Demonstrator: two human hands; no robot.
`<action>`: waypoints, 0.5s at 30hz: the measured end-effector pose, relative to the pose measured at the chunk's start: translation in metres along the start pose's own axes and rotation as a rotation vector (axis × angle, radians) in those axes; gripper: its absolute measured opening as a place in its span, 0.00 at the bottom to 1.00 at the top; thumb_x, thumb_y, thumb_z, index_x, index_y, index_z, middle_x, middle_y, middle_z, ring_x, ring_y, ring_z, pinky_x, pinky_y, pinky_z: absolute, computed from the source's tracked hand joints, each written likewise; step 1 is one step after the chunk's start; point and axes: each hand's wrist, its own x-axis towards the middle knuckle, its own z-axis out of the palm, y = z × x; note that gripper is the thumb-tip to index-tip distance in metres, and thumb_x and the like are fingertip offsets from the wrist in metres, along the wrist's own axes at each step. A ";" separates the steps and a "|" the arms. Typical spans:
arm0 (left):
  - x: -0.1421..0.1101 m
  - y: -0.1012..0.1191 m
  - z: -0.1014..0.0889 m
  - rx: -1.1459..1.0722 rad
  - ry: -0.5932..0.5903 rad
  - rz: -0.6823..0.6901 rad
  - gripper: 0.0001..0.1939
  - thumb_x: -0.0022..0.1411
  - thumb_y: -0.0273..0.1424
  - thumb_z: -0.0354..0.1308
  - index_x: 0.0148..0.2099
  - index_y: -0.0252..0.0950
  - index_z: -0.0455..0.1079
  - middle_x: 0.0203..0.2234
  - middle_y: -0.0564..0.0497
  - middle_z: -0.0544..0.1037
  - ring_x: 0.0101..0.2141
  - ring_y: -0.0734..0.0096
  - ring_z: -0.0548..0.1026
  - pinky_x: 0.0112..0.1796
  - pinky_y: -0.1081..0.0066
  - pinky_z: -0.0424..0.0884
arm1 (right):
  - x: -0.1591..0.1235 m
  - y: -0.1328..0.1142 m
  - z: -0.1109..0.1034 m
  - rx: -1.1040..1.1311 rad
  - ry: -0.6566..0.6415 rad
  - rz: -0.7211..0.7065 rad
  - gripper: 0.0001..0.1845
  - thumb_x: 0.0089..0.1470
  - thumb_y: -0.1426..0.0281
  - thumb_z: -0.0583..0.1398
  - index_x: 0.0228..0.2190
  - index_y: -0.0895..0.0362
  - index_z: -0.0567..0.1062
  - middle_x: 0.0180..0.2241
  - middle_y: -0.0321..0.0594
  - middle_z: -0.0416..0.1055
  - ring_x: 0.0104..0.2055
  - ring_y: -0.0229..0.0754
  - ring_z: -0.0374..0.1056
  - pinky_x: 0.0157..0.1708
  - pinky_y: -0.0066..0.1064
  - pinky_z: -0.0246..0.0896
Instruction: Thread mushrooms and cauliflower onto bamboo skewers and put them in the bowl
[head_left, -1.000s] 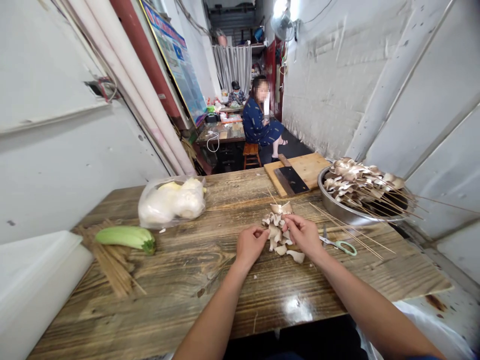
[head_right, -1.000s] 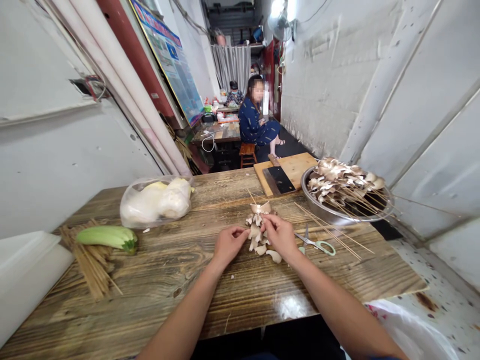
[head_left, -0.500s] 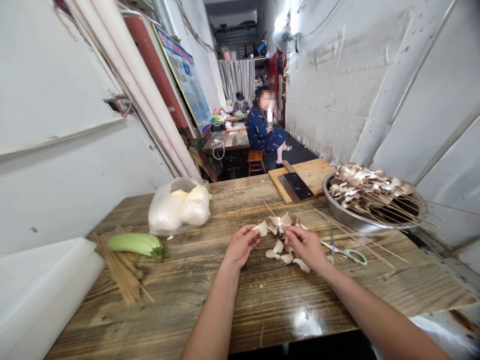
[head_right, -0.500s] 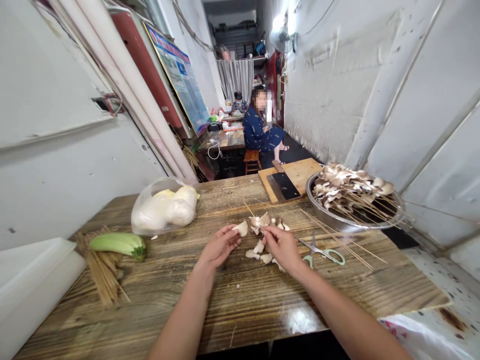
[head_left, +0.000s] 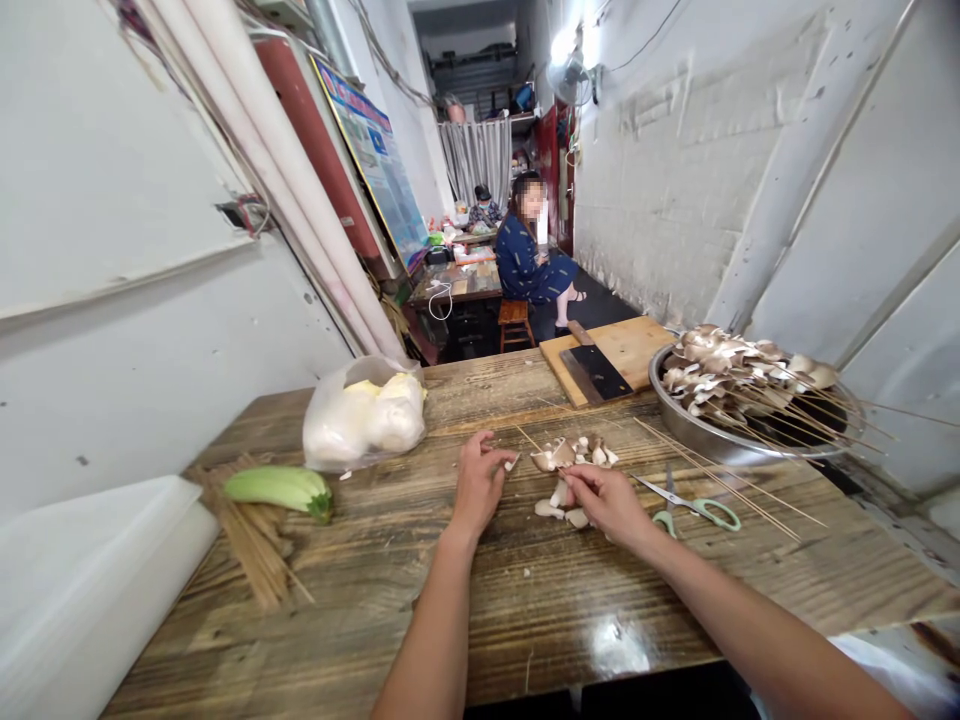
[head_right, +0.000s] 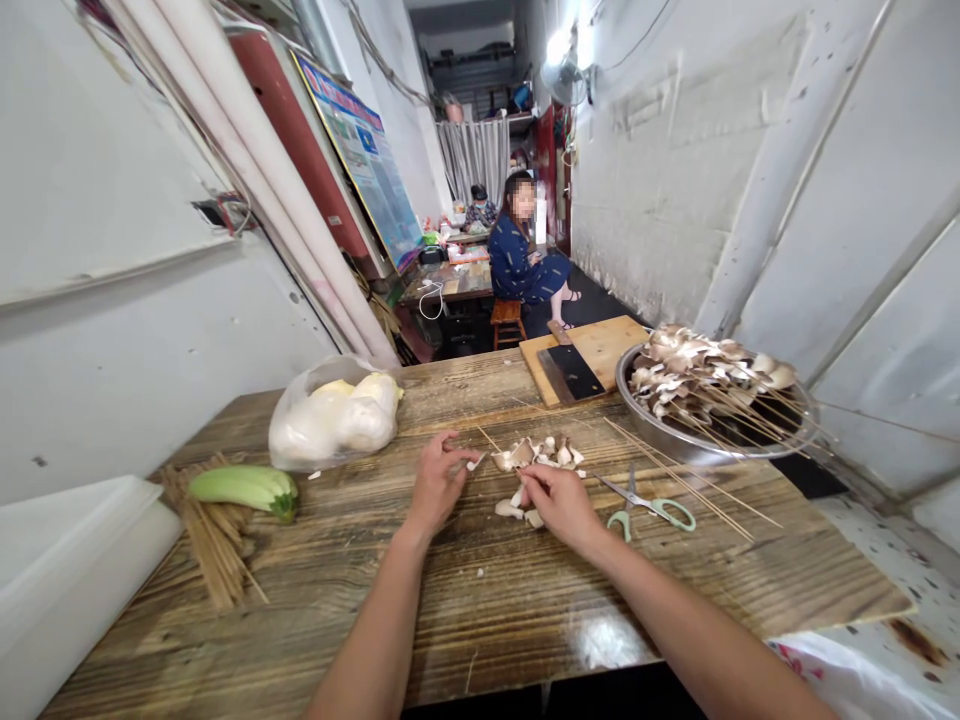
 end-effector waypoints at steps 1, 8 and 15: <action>0.000 -0.004 -0.003 0.024 -0.046 0.027 0.14 0.50 0.20 0.52 0.33 0.40 0.76 0.49 0.46 0.65 0.45 0.65 0.65 0.50 0.59 0.59 | 0.000 0.001 0.000 -0.002 0.005 0.003 0.14 0.57 0.65 0.52 0.32 0.58 0.75 0.20 0.35 0.71 0.21 0.35 0.64 0.21 0.24 0.57; 0.002 -0.019 -0.029 0.033 -0.065 -0.297 0.16 0.53 0.25 0.50 0.42 0.36 0.74 0.39 0.44 0.75 0.35 0.67 0.72 0.39 0.66 0.65 | 0.000 0.001 -0.001 -0.011 0.012 0.005 0.14 0.56 0.65 0.52 0.32 0.58 0.75 0.21 0.35 0.71 0.22 0.36 0.65 0.22 0.25 0.57; -0.005 -0.002 -0.018 0.200 -0.297 -0.545 0.13 0.41 0.40 0.64 0.26 0.36 0.73 0.19 0.51 0.74 0.22 0.69 0.69 0.25 0.72 0.57 | 0.000 0.000 -0.001 -0.040 -0.026 0.006 0.14 0.56 0.66 0.51 0.28 0.57 0.74 0.21 0.35 0.71 0.23 0.36 0.66 0.25 0.25 0.58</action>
